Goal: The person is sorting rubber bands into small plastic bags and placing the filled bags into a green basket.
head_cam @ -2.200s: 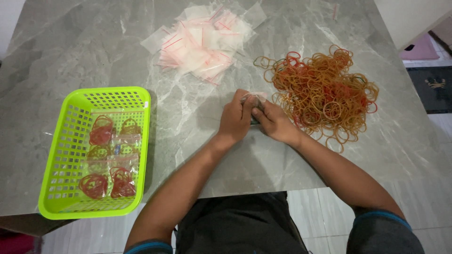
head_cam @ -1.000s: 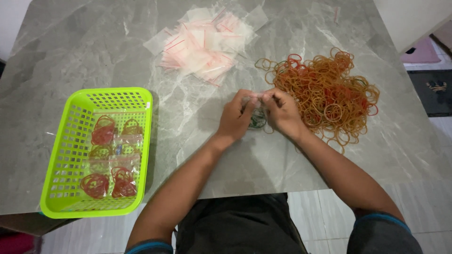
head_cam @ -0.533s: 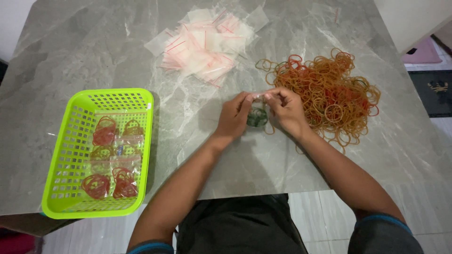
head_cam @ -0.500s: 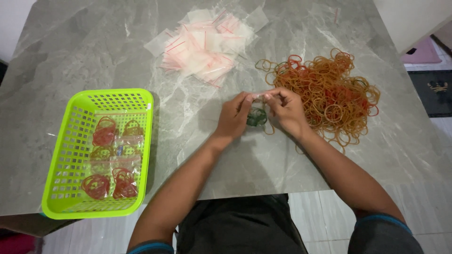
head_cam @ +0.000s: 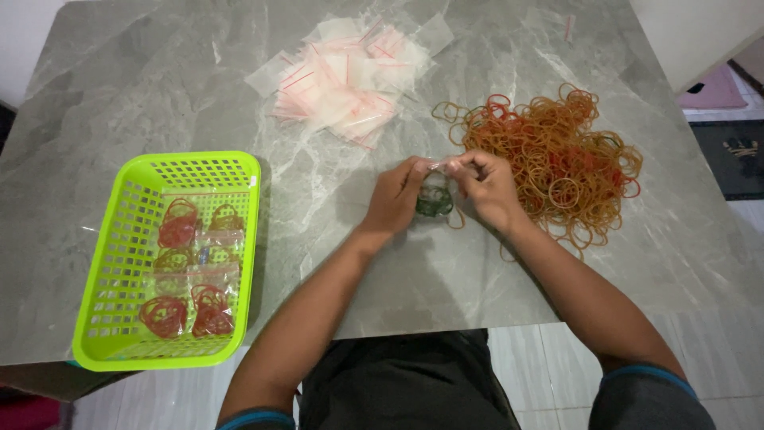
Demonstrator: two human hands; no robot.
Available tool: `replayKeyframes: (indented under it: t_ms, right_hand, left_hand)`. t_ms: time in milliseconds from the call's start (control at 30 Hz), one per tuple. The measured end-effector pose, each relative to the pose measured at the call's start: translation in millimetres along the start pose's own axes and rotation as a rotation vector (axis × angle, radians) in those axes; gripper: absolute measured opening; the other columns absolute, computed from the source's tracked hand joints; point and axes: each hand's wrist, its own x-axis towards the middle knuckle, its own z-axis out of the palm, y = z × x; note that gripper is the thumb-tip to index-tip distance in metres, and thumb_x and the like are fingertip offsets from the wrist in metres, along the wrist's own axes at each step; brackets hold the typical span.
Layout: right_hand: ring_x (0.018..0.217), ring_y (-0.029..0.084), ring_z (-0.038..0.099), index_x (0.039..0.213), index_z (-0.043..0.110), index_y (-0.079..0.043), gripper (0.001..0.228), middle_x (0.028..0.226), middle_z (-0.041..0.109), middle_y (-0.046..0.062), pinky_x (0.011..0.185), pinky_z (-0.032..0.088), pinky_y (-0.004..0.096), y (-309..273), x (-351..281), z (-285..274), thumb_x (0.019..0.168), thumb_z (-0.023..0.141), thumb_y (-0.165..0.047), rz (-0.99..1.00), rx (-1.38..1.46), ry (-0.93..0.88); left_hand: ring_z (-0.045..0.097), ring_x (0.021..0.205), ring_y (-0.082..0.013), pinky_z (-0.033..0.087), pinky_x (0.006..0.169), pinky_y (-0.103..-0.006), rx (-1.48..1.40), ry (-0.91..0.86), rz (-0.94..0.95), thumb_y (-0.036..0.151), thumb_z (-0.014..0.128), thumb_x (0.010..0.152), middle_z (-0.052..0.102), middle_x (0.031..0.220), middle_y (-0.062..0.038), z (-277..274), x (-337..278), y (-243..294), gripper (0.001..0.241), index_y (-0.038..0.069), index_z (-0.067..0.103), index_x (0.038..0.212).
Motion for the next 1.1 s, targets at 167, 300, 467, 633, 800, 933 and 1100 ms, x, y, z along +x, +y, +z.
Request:
replayKeyframes:
  t_ms: [167, 300, 467, 633, 800, 933, 1100]
  right_hand:
    - [0.045, 0.014, 0.057, 0.105, 0.067, 0.0, 0.017, 0.07, 0.061, 0.009, 0.045, 0.046, 0.026, -13, 1, 3, 0.107, 0.062, -0.016, 0.024, 0.069, 0.079]
    - [0.043, 0.011, 0.057, 0.11, 0.068, 0.002, 0.018, 0.074, 0.061, 0.007, 0.043, 0.045, 0.022, -13, 3, 1, 0.108, 0.059, -0.014, 0.063, 0.091, 0.153]
    - [0.044, 0.011, 0.057, 0.111, 0.07, 0.002, 0.018, 0.08, 0.059, 0.006, 0.041, 0.045, 0.022, -19, 4, 2, 0.106, 0.063, -0.013, 0.036, 0.09, 0.172]
    - [0.047, 0.014, 0.061, 0.113, 0.072, 0.002, 0.016, 0.082, 0.064, 0.011, 0.042, 0.046, 0.025, 10, 10, -8, 0.104, 0.066, -0.01, -0.017, -0.031, 0.141]
    - [0.062, 0.012, 0.058, 0.113, 0.072, 0.001, 0.016, 0.085, 0.064, 0.01, 0.053, 0.049, 0.03, 28, 4, -16, 0.105, 0.069, -0.012, -0.013, -0.192, 0.117]
    - [0.071, 0.014, 0.061, 0.109, 0.074, -0.001, 0.015, 0.084, 0.065, 0.011, 0.059, 0.05, 0.03, 13, -10, -10, 0.104, 0.073, -0.016, -0.025, -0.237, 0.116]
    - [0.063, 0.015, 0.06, 0.104, 0.077, -0.003, 0.009, 0.081, 0.068, 0.011, 0.059, 0.051, 0.03, 12, -15, -8, 0.101, 0.075, -0.012, -0.02, -0.23, 0.141]
  left_hand:
    - [0.057, 0.06, -0.0132, 0.046, 0.057, -0.0295, 0.02, -0.099, -0.085, 0.041, 0.056, 0.103, 0.061, 0.069, -0.007, 0, -1, -9, 0.034, 0.009, 0.067, 0.096]
    - [0.064, 0.057, -0.0179, 0.05, 0.055, -0.0329, 0.046, -0.152, -0.193, 0.035, 0.063, 0.098, 0.062, 0.069, -0.009, 1, 0, 1, 0.031, 0.004, 0.065, 0.093]
    - [0.065, 0.056, -0.0182, 0.051, 0.055, -0.0315, 0.056, -0.13, -0.2, 0.031, 0.066, 0.098, 0.064, 0.071, -0.009, -1, 8, -26, 0.028, 0.004, 0.066, 0.092]
    - [0.069, 0.068, -0.0246, 0.055, 0.061, -0.0374, 0.134, -0.132, -0.234, 0.036, 0.068, 0.096, 0.067, 0.084, -0.017, -10, 9, -6, 0.039, 0.001, 0.065, 0.112]
    - [0.073, 0.083, -0.0305, 0.056, 0.068, -0.0415, 0.272, -0.219, -0.326, 0.047, 0.061, 0.098, 0.071, 0.093, -0.018, -26, 6, 23, 0.043, 0.01, 0.063, 0.118]
    - [0.065, 0.116, -0.0431, 0.055, 0.093, -0.0503, 0.346, -0.29, -0.434, 0.046, 0.058, 0.098, 0.064, 0.124, -0.029, -27, 11, 42, 0.06, 0.0, 0.054, 0.137]
    - [0.071, 0.095, -0.0397, 0.056, 0.078, -0.048, 0.303, -0.339, -0.407, 0.046, 0.057, 0.098, 0.071, 0.1, -0.024, -33, 12, 39, 0.048, 0.002, 0.061, 0.116]
